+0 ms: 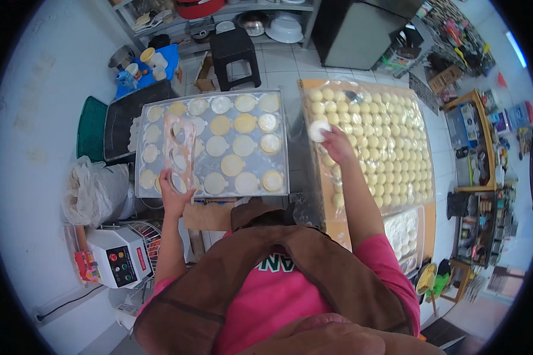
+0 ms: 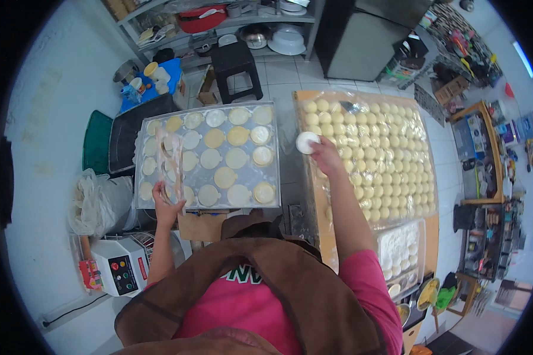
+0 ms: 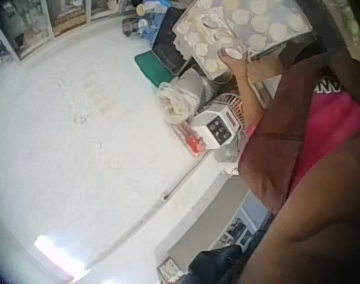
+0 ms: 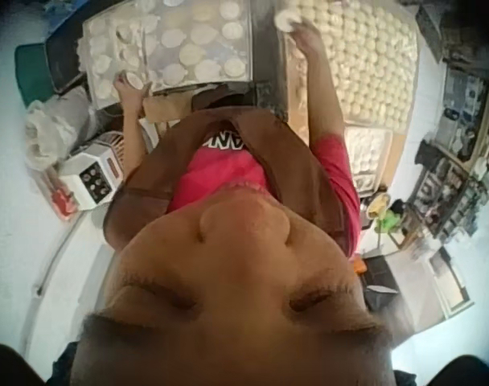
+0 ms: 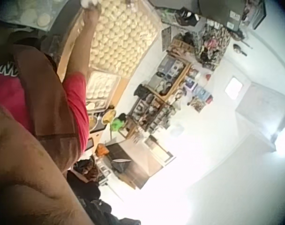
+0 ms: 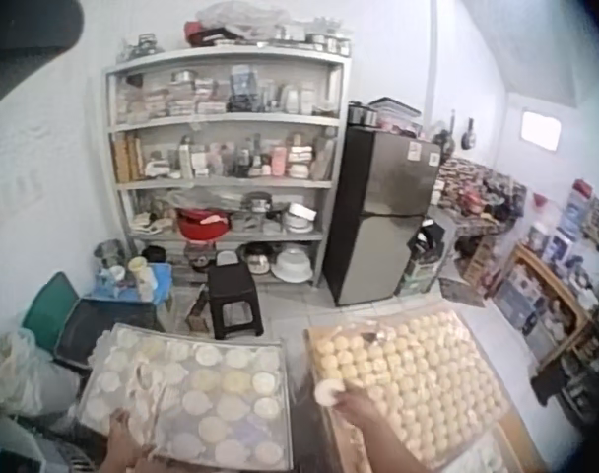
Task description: The person prepares dough balls by pressing them into a round mold and then placing the formed pieces onto a baking tray. The person repeatedly takes dough from a floured container, applies it to the mold, and transfers the result to the tray alongside others.
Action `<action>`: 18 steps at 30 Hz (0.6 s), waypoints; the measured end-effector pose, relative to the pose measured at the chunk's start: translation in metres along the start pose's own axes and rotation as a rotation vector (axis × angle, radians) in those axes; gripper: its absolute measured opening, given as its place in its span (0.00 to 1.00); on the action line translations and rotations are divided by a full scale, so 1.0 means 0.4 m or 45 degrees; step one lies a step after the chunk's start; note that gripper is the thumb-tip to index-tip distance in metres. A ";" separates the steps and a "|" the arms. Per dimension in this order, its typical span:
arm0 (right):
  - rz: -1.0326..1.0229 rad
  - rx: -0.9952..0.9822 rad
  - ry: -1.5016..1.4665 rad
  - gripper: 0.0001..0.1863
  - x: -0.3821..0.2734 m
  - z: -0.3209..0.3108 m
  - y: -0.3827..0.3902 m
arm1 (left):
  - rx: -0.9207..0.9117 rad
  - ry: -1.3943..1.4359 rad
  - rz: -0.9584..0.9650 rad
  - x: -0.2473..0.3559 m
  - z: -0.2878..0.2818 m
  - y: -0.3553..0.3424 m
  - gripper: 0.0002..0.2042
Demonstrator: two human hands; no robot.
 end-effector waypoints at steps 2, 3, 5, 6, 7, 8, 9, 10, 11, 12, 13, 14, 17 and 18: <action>0.085 -0.061 0.041 0.19 0.037 0.115 -0.113 | 0.038 0.033 -0.033 -0.052 -0.016 0.018 0.49; 0.085 -0.067 0.045 0.19 0.054 0.146 -0.171 | 0.057 0.005 -0.049 -0.073 -0.023 0.027 0.49; 0.183 -0.085 0.111 0.18 0.104 0.189 -0.288 | 0.086 -0.029 -0.071 -0.103 -0.045 0.042 0.49; 0.142 -0.102 0.118 0.16 0.120 0.199 -0.342 | 0.100 -0.028 -0.105 -0.115 -0.056 0.047 0.49; 0.154 -0.115 0.117 0.16 0.133 0.220 -0.384 | 0.119 -0.035 -0.149 -0.132 -0.071 0.056 0.49; 0.159 -0.124 0.153 0.17 0.142 0.239 -0.416 | 0.129 -0.042 -0.160 -0.143 -0.082 0.063 0.49; 0.163 -0.130 0.185 0.18 0.151 0.254 -0.446 | 0.144 -0.079 -0.207 -0.158 -0.092 0.067 0.49; 0.169 -0.135 0.184 0.18 0.162 0.263 -0.475 | 0.158 -0.116 -0.253 -0.174 -0.102 0.070 0.49; 0.182 -0.129 0.249 0.18 0.174 0.267 -0.502 | 0.158 -0.121 -0.255 -0.185 -0.110 0.071 0.49; 0.192 -0.119 0.312 0.18 0.182 0.266 -0.526 | 0.155 -0.088 -0.284 -0.199 -0.116 0.070 0.48; 0.198 -0.122 0.309 0.18 0.188 0.272 -0.543 | 0.154 -0.056 -0.318 -0.207 -0.121 0.072 0.48; 0.215 -0.099 0.408 0.18 0.193 0.271 -0.558 | 0.166 -0.079 -0.279 -0.207 -0.123 0.073 0.47; 0.220 -0.057 0.556 0.19 0.201 0.268 -0.582 | 0.161 -0.056 -0.363 -0.216 -0.120 0.064 0.47; 0.203 -0.042 0.608 0.20 0.200 0.265 -0.584 | 0.153 -0.057 -0.365 -0.213 -0.117 0.058 0.47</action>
Point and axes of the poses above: each hand's wrist, its own y-axis away from the middle knuckle, its own z-axis out of the palm, x = y × z, the point moved 5 cm from there along -y, towards the middle knuckle, and after that the axes turned 1 degree about x, right-handed, at the moved point
